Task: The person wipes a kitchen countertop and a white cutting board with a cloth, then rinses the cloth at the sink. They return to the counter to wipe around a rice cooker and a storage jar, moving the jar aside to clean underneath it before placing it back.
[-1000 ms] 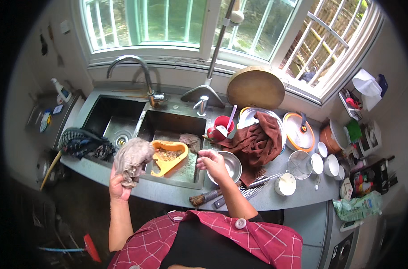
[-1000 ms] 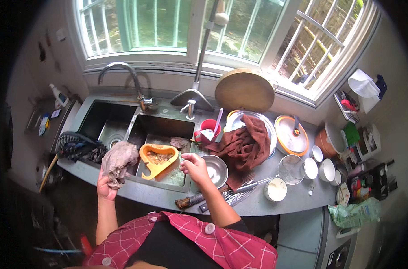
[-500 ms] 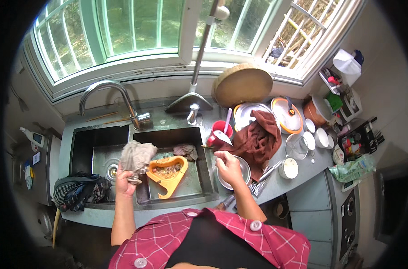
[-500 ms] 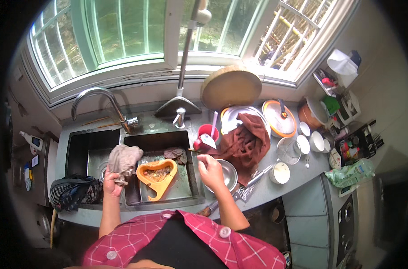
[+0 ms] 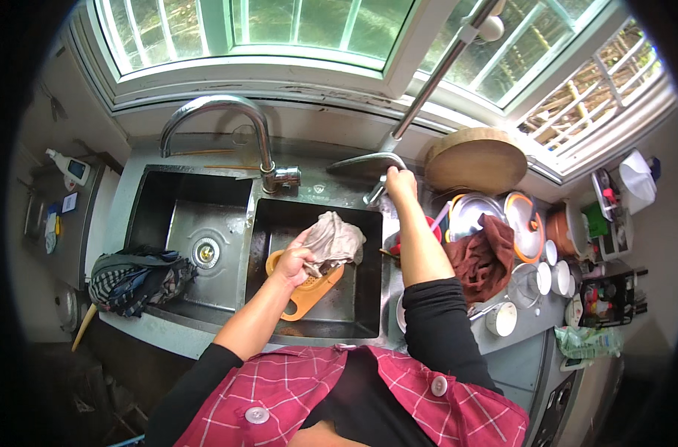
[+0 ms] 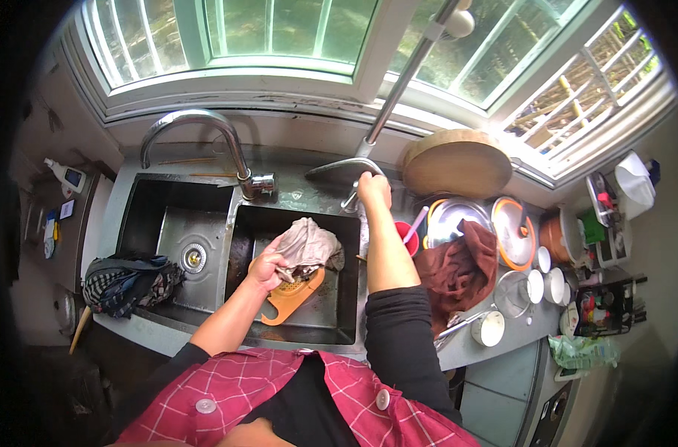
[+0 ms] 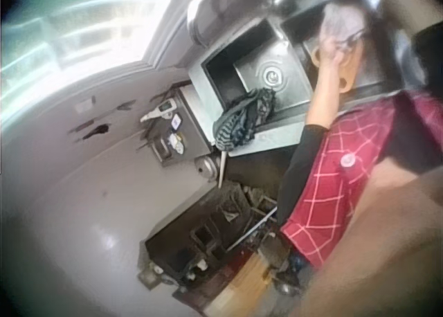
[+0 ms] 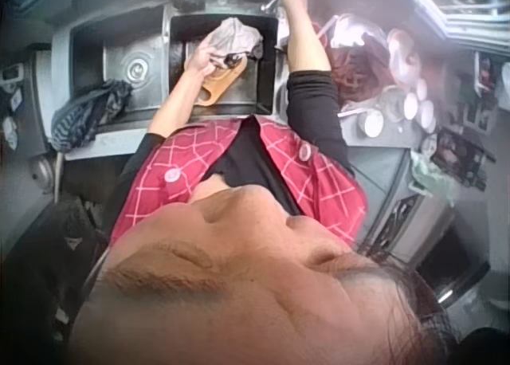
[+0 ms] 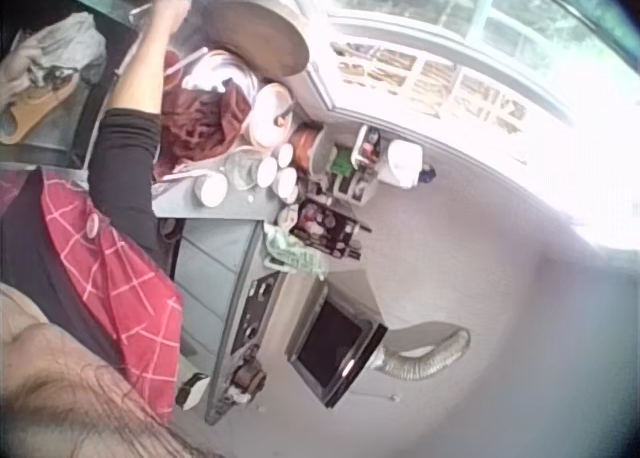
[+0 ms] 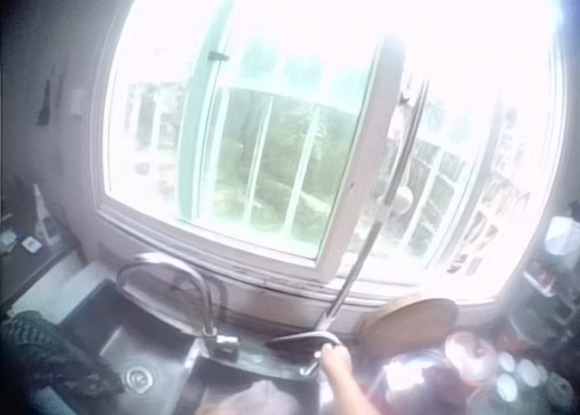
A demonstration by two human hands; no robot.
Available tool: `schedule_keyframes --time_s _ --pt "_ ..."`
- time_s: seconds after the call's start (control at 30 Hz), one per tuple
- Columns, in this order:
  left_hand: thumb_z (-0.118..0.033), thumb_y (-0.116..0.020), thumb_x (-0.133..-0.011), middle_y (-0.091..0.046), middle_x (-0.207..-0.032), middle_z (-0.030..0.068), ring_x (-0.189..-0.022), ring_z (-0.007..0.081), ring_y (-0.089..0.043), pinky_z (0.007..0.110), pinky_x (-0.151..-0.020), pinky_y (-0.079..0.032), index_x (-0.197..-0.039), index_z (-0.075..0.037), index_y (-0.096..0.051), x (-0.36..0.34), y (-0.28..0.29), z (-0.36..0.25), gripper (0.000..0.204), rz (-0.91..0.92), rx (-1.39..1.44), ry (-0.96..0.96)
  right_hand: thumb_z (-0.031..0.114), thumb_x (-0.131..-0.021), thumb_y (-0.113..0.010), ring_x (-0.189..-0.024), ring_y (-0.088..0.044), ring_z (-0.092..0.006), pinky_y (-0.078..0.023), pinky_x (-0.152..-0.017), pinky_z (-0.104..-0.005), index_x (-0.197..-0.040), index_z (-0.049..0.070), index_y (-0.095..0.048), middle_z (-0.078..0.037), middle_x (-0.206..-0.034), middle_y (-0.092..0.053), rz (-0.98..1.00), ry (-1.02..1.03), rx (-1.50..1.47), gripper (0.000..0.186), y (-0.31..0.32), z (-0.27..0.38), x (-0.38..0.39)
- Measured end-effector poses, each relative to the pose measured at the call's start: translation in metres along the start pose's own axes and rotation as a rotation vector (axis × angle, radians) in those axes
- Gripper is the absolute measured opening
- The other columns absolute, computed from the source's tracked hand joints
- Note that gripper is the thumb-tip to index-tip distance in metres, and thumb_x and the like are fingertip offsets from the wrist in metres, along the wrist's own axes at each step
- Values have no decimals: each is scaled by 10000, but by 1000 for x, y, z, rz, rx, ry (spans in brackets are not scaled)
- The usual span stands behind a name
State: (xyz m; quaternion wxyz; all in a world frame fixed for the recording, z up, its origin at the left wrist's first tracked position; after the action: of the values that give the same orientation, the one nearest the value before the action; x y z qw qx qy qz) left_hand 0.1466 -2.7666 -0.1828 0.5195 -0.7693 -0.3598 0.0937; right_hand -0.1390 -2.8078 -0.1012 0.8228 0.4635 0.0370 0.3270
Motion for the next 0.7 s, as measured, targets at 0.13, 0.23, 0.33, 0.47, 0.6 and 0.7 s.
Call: schedule_keyframes --time_s 0.13,0.23,0.33,0.47,0.6,0.7 --pt "136 -400 -595 -486 -1349 176 -1236 292 -504 389 -1061 -396 -1382 12 -379 -21 11 9 796 -2 19 2 248 -827 -429 -1150 -560 -362 -425 -979 -433 -1127 -37 -629 -242 -1210 -585 26 -90 17 459 -9 23 13" --pt "141 -403 -601 -498 -1334 173 -1230 297 -509 390 -1050 -408 -1376 4 -389 -38 14 20 787 -19 64 22 246 -835 -418 -1140 -564 -368 -429 -974 -437 -1106 -43 -636 -247 -1193 -592 1 -83 10 452 -10 16 7" --pt "143 -396 -605 -509 -1324 170 -1227 295 -511 397 -1046 -409 -1372 -11 -403 -49 19 30 782 -39 59 24 252 -848 -413 -1089 -592 -382 -444 -956 -445 -1057 -34 -660 -239 -1134 -624 -16 -31 104 431 -10 18 6" --pt "140 -380 -603 -505 -1328 173 -1235 298 -502 404 -1053 -398 -1374 -2 -399 -57 25 35 784 -50 94 29 252 -853 -412 -1047 -611 -379 -458 -916 -458 -1008 6 -682 -234 -1086 -642 -48 43 155 397 -20 18 7" --pt "128 -385 -595 -503 -1327 183 -1233 304 -504 399 -1056 -395 -1378 7 -388 -57 21 32 792 -45 41 66 255 -848 -426 -988 -634 -378 -465 -886 -460 -939 10 -694 -221 -1022 -665 -96 50 165 374 -28 13 4" --pt "114 -393 -593 -503 -1327 185 -1228 305 -508 394 -1048 -404 -1376 10 -388 -55 26 36 790 -45 27 68 263 -848 -435 -988 -638 -371 -470 -889 -457 -933 36 -699 -209 -1032 -666 -110 33 204 359 -33 10 -1"
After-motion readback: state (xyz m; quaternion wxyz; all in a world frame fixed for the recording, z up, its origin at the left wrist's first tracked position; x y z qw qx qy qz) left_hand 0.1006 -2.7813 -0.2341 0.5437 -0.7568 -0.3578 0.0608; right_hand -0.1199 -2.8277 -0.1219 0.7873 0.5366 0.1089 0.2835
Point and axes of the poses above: each hand's wrist, its own x-axis away from the middle knuckle, its own y-axis out of the back of the hand, z = x × y, the point moved 7 cm from there along -x, towards the middle knuckle
